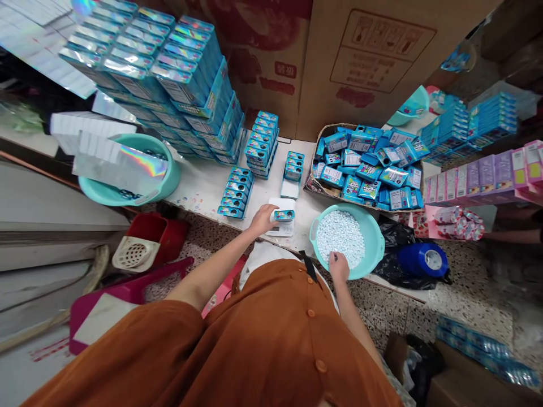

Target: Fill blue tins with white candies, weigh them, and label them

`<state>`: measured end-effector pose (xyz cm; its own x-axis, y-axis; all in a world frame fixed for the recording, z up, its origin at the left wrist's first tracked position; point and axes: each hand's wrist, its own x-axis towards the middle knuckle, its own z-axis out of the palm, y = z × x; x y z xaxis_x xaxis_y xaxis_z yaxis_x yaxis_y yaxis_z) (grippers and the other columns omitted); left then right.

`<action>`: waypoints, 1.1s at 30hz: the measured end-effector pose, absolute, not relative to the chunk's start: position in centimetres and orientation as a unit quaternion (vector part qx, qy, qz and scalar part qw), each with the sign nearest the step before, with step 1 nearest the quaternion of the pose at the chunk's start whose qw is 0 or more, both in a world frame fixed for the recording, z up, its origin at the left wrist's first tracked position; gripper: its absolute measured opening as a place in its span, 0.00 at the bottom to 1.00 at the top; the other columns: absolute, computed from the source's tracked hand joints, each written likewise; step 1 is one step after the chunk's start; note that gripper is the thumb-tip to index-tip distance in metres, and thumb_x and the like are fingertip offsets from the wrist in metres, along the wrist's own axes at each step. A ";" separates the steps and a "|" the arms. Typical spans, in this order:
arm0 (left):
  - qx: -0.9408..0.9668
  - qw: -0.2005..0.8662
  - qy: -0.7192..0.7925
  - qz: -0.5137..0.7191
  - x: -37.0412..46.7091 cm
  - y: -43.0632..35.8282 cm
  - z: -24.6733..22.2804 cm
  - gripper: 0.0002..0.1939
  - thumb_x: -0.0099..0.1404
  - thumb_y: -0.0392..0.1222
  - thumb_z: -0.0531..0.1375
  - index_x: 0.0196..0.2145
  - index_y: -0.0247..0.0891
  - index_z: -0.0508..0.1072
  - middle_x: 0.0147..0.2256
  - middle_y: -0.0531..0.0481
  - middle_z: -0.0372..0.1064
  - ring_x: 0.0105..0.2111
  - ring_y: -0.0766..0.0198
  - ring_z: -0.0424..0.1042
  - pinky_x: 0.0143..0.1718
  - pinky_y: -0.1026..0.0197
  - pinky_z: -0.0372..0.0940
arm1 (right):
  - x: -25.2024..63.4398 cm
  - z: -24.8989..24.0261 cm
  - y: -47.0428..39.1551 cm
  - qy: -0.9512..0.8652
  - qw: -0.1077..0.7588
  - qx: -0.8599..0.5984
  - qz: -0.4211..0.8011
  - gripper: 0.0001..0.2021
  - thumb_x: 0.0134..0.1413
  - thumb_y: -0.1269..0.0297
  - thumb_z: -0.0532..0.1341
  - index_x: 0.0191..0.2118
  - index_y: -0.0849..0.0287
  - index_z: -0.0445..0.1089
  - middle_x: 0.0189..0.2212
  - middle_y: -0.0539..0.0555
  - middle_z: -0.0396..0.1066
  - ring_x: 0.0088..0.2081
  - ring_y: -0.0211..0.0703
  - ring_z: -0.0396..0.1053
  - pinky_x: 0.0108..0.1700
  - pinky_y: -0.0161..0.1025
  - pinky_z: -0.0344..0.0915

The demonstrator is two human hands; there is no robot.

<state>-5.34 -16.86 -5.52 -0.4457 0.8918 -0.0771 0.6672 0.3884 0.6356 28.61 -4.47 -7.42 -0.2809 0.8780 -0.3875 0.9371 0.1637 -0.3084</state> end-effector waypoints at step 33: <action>0.382 0.211 0.864 0.253 -7.5 -19.3 -7.6 0.35 0.50 0.44 0.67 0.55 0.40 0.61 0.47 0.43 0.67 0.50 0.49 0.65 0.53 0.47 0.61 | 28.3 -6.8 -4.6 0.758 0.068 0.602 -0.241 0.20 0.59 0.55 0.47 0.41 0.59 0.72 0.42 0.57 0.70 0.41 0.44 0.64 0.36 0.36 0.53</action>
<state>-7.51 -19.33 -7.63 -0.6192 0.7665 -0.1706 0.5538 0.5803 0.5971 28.29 -4.61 -6.81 -0.2660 0.8804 -0.3927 0.9456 0.1590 -0.2840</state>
